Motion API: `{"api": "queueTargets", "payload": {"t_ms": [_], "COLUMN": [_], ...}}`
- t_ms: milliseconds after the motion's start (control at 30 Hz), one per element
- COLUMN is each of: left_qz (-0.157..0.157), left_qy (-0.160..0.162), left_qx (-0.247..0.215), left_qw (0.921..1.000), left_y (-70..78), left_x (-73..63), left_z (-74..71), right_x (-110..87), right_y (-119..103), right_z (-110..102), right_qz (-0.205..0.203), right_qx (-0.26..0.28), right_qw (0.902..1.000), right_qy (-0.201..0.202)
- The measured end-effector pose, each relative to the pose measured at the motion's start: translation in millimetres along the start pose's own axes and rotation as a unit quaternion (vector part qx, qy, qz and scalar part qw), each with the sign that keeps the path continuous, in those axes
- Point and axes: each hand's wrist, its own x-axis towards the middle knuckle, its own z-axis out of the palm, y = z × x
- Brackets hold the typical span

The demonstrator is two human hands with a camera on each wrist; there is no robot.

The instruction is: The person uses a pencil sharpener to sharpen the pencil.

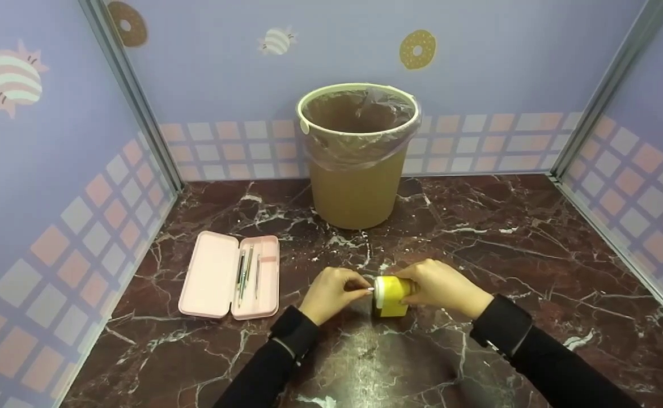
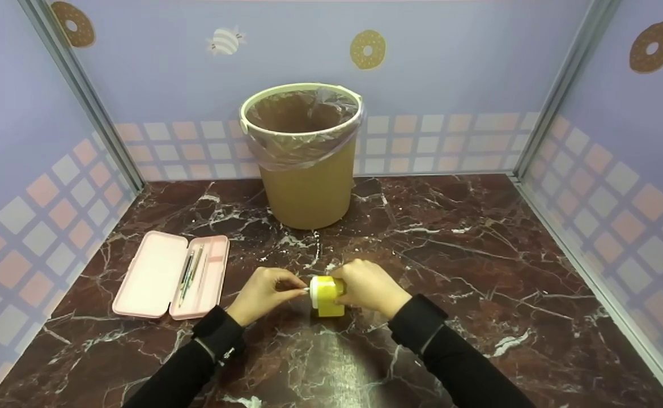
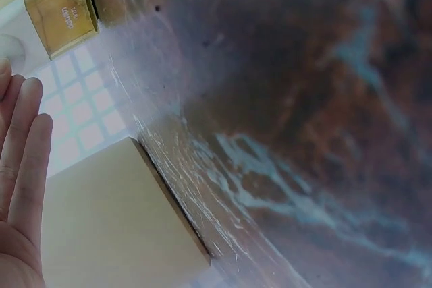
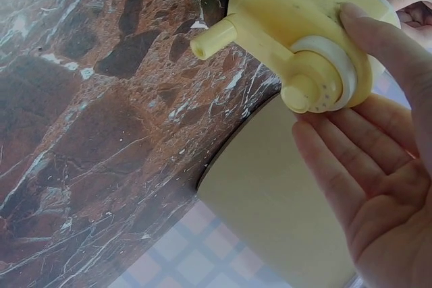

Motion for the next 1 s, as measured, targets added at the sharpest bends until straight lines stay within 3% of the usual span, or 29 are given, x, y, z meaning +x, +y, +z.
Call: {"api": "queueTargets", "payload": {"t_ms": [1000], "left_qz": [-0.009], "left_qy": [-0.015], "left_qx": [-0.011], "left_qw": [0.9998], "left_y": [-4.4], "left_x": [0.4], "left_z": [-2.8], "right_x": [-1.3], "right_y": [0.0], "right_z": [-0.3], "right_qz": [-0.025], "right_qx": [-0.006], "right_qw": [0.9996], "right_qy": [0.014]}}
